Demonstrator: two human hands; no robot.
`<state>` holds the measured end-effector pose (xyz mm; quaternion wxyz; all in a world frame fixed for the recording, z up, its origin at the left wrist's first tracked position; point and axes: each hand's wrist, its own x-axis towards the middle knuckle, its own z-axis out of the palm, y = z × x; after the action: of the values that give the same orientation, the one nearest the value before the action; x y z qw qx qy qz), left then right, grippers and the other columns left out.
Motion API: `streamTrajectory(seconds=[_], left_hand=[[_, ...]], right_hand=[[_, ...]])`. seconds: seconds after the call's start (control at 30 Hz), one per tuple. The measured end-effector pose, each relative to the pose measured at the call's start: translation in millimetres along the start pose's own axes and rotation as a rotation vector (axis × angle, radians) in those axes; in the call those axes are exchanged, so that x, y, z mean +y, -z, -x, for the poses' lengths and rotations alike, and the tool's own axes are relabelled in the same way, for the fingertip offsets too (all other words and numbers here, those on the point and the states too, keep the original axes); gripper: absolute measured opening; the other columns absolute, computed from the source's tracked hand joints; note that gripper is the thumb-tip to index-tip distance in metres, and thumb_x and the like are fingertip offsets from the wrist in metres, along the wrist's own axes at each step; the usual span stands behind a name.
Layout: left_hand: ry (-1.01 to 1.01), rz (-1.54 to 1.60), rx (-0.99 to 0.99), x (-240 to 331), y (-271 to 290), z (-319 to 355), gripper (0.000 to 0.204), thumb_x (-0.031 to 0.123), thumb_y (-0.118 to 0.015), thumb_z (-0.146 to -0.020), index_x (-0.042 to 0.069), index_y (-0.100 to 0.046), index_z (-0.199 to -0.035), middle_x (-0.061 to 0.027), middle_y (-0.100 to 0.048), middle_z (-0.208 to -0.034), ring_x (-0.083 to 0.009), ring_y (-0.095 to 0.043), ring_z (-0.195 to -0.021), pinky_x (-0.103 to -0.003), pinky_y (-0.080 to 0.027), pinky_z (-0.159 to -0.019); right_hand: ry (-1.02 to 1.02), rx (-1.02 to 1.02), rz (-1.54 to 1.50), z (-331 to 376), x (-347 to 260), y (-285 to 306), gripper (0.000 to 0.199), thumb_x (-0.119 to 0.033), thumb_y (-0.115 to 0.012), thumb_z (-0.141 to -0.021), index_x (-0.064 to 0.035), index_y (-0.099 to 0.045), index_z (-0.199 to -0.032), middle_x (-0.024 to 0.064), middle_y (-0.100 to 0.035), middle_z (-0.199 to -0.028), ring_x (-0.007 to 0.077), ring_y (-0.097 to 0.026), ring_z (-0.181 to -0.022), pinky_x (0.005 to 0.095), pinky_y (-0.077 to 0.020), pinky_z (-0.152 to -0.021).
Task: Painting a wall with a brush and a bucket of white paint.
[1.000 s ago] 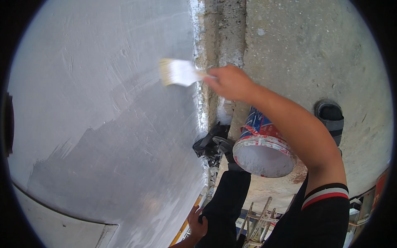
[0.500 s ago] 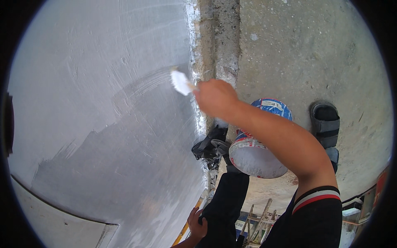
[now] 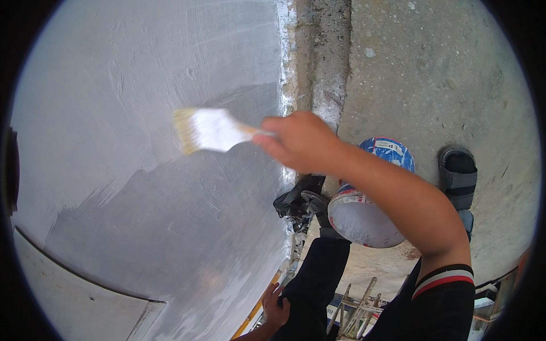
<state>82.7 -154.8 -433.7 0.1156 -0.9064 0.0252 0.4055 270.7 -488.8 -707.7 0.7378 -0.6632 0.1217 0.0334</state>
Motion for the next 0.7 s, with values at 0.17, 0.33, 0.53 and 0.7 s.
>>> streamTrajectory(seconds=[0.17,0.33,0.53,0.7], left_hand=[[0.022,-0.003,-0.029,2,-4,2,0.041,0.012,-0.058,-0.071,0.013,-0.057,-0.112,-0.0099,-0.050,-0.124,-0.0295,-0.043,-0.121,-0.045,-0.032,-0.098],[0.007,-0.017,-0.026,0,-4,6,0.041,0.013,-0.058,-0.072,0.013,-0.056,-0.113,-0.0098,-0.050,-0.124,-0.0294,-0.043,-0.122,-0.045,-0.031,-0.098],[-0.025,-0.008,0.005,0,-9,8,0.041,0.011,-0.058,-0.071,0.012,-0.056,-0.112,-0.0097,-0.050,-0.124,-0.0297,-0.043,-0.121,-0.045,-0.032,-0.098],[-0.049,0.014,0.033,-5,-15,12,0.042,0.010,-0.058,-0.070,0.012,-0.057,-0.112,-0.0101,-0.051,-0.123,-0.0301,-0.044,-0.120,-0.045,-0.032,-0.098]], right_hand=[[-0.184,0.026,0.231,2,72,10,0.031,-0.032,-0.053,-0.088,-0.0041,-0.059,-0.079,0.0177,-0.058,-0.063,0.0377,-0.056,-0.059,0.0444,-0.0441,-0.056],[-0.308,0.077,0.400,2,92,7,0.032,-0.034,-0.051,-0.088,-0.0040,-0.060,-0.079,0.0201,-0.060,-0.070,0.0397,-0.058,-0.068,0.0482,-0.0460,-0.062],[-0.515,0.054,0.512,9,72,-8,0.033,-0.031,-0.048,-0.089,-0.0021,-0.063,-0.084,0.0206,-0.063,-0.079,0.0389,-0.062,-0.075,0.0484,-0.0492,-0.069],[-0.368,-0.066,0.343,18,45,-29,0.030,-0.028,-0.047,-0.089,-0.0012,-0.060,-0.085,0.0219,-0.062,-0.078,0.0404,-0.061,-0.074,0.0494,-0.0481,-0.069]])
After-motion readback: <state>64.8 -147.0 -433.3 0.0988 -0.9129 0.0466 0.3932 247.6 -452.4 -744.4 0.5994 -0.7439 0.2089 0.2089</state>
